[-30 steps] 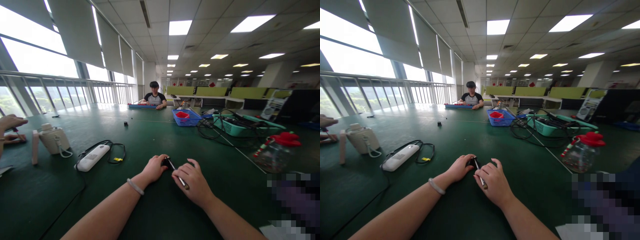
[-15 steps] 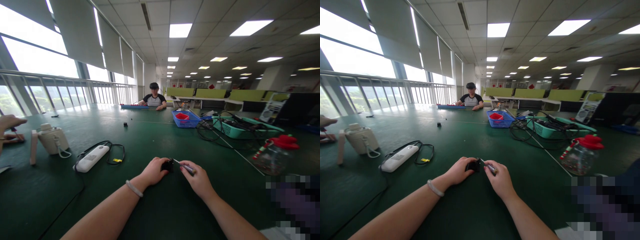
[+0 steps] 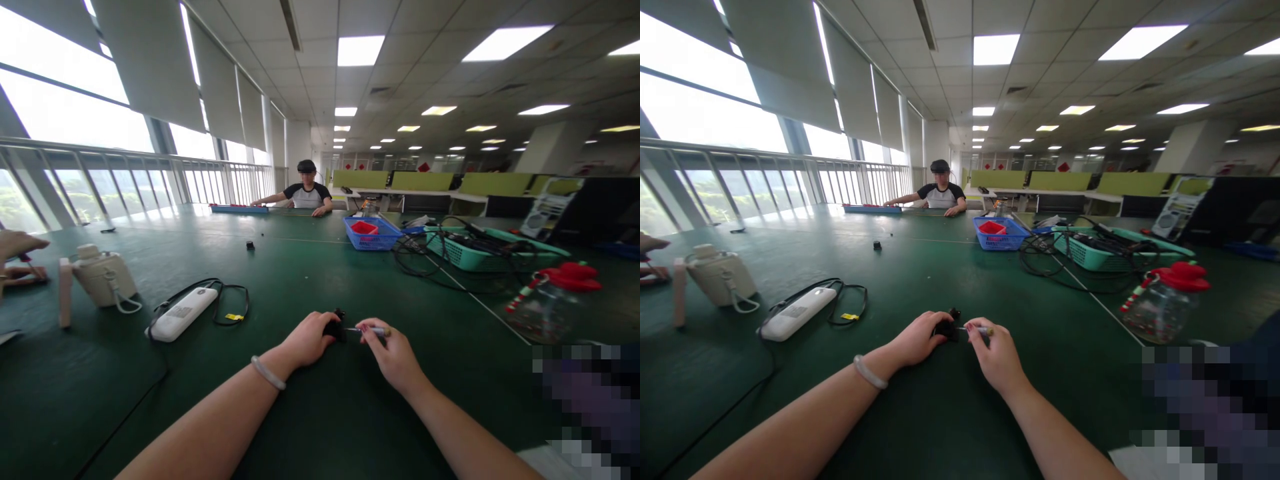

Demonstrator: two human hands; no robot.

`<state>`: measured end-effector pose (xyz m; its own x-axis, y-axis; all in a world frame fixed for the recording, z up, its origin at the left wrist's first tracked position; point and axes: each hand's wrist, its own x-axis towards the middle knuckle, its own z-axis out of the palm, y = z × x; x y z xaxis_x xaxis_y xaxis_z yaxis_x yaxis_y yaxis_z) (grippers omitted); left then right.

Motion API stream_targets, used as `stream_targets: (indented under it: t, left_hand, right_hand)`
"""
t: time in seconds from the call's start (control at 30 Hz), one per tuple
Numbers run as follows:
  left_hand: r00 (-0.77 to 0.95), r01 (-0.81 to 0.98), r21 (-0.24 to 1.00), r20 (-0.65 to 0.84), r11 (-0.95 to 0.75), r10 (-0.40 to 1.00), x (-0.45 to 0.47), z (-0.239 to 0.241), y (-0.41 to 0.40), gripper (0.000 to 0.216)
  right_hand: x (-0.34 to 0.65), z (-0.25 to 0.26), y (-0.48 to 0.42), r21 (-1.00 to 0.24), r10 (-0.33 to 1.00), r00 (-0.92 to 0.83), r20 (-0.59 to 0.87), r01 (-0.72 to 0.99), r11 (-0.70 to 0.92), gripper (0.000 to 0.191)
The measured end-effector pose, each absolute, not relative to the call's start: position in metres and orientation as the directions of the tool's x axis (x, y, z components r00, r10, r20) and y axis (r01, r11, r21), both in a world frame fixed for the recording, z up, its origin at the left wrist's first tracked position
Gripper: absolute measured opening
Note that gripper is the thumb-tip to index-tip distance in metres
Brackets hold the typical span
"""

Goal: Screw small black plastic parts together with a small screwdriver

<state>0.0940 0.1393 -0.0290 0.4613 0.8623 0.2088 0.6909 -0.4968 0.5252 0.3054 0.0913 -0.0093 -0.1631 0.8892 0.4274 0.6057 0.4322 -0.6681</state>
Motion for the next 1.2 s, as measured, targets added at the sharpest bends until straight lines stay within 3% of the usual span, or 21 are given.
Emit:
stream_targets:
  t: [0.4, 0.63, 0.77, 0.93, 1.2]
  left_hand:
    - [0.461, 0.691, 0.535, 0.192, -0.486, 0.866, 0.094, -0.031, 0.141, 0.045]
    - [0.476, 0.689, 0.519, 0.202, -0.506, 0.856, 0.094, -0.028, 0.140, 0.047]
    - [0.479, 0.691, 0.514, 0.200, -0.508, 0.855, 0.094, -0.028, 0.139, 0.047]
    - [0.475, 0.692, 0.514, 0.205, -0.507, 0.856, 0.093, -0.032, 0.140, 0.046]
    - [0.492, 0.686, 0.495, 0.226, -0.534, 0.841, 0.092, -0.029, 0.137, 0.045]
  right_hand:
    - [0.301, 0.000, 0.080, -0.514, 0.822, -0.217, 0.527, 0.689, 0.511, 0.029]
    - [0.294, -0.002, 0.076, -0.426, 0.745, -0.386, 0.544, 0.638, 0.641, 0.019]
    - [0.293, -0.001, 0.074, -0.450, 0.745, -0.395, 0.537, 0.613, 0.649, 0.018]
    - [0.301, 0.000, 0.076, -0.487, 0.756, -0.258, 0.601, 0.632, 0.603, 0.020]
    - [0.301, -0.002, 0.082, -0.537, 0.825, -0.198, 0.529, 0.676, 0.505, 0.026]
